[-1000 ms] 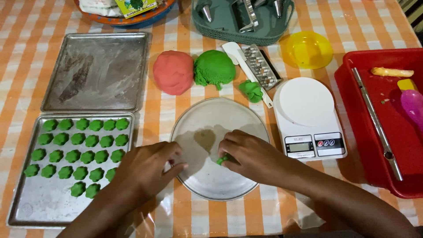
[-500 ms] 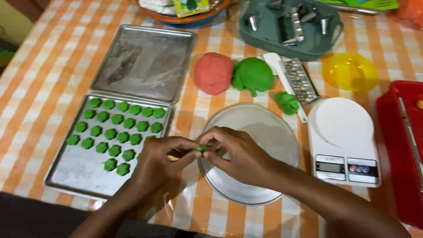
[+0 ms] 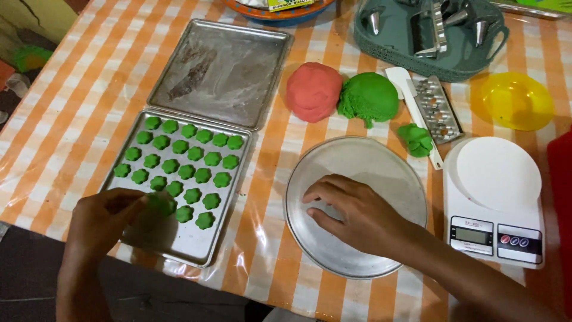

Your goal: The person is rolling out green dough and using a small metal tool to cut it into small, uniform shapes, which are then placed on a tray.

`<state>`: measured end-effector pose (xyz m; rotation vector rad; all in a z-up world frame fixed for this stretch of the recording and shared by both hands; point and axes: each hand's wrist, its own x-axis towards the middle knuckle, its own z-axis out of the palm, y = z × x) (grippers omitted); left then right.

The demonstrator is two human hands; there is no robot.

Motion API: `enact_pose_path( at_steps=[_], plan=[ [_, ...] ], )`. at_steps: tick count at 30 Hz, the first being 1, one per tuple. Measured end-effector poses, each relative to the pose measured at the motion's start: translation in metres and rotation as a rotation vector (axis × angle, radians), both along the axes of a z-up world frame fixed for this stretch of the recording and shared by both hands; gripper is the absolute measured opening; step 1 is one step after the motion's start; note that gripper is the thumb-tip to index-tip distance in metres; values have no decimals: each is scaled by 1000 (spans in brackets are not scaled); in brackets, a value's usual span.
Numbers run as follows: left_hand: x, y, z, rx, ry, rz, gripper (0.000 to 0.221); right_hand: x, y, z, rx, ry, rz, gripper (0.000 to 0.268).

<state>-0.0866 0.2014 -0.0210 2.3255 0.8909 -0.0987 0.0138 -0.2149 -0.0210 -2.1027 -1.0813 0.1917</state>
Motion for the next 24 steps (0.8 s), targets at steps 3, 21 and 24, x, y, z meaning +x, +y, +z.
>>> enact_pose_path(
  at_steps=[3,21,24],
  plan=[
    [-4,3,-5,8,3,4,29,0,-6,-1,24,-32,4,12],
    [26,6,-2,728,461,-132,60,14,-55,14,-52,-93,-207,19],
    [45,-43,31,683,192,-279,41,25,-75,31,-145,-62,-374,17]
  ],
)
